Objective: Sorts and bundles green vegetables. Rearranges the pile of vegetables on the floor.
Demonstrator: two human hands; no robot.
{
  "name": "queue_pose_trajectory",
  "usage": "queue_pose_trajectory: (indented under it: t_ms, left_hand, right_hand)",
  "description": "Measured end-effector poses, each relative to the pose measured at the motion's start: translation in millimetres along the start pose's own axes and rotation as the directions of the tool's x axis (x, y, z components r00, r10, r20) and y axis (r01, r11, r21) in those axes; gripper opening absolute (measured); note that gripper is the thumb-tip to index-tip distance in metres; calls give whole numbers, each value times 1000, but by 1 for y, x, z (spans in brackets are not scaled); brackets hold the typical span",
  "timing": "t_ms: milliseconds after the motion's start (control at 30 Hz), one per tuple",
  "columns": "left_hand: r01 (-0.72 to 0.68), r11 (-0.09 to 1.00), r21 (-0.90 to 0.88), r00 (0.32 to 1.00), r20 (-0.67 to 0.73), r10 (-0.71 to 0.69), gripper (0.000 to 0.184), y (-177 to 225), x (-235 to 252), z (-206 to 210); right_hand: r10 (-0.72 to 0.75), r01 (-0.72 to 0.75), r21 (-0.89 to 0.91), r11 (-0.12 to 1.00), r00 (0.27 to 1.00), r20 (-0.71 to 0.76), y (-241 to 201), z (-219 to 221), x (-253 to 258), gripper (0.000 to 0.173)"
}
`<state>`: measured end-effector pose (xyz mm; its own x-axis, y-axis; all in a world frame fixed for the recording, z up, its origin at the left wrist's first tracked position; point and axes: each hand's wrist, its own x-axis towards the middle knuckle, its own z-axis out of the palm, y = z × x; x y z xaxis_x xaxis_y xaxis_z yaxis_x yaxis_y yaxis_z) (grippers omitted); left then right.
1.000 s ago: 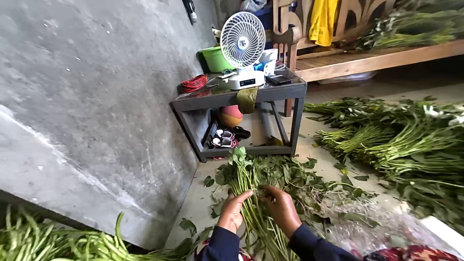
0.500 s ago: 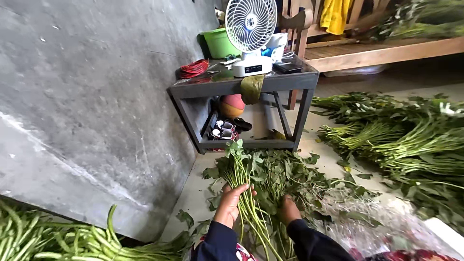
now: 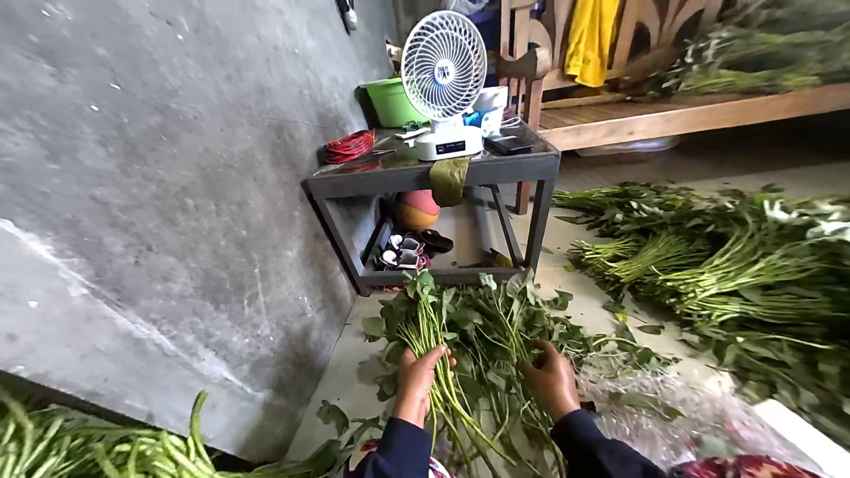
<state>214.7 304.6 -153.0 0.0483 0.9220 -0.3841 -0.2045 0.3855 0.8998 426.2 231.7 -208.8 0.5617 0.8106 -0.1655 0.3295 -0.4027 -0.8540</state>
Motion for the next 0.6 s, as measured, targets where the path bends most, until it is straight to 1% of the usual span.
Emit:
queue_pose_trajectory:
  t_ms: [67, 133, 233, 300, 400, 533, 600]
  left_hand:
    - [-28, 1000, 10, 999, -16, 28, 33, -5, -2, 1]
    - [-21, 999, 31, 1000, -6, 22, 35, -10, -3, 3]
    - [54, 995, 85, 998, 21, -56, 40, -19, 1, 7]
    - [89, 984, 153, 994, 45, -96, 46, -24, 5, 10]
    - [137, 965, 225, 984, 83, -159, 60, -24, 4, 12]
    - [161, 976, 144, 975, 132, -180, 62, -24, 2, 13]
    - [164, 978, 130, 973, 142, -182, 63, -22, 0, 14]
  right_hand:
    - [-20, 19, -24, 1000, 999, -37, -5, 13, -6, 50]
    - [-66, 67, 3, 998, 997, -51, -8, 26, -12, 49]
    - [-137, 139, 57, 989, 989, -49, -13, 42, -25, 50]
    - [-181, 181, 114, 977, 983, -11, -16, 48, -33, 50]
    - [-235, 212, 229, 950, 969, 76, -16, 54, -41, 51]
    - [-260, 207, 319, 925, 956, 133, -15, 50, -44, 51]
    - [-276, 211, 348, 914, 949, 151, -11, 50, -42, 50]
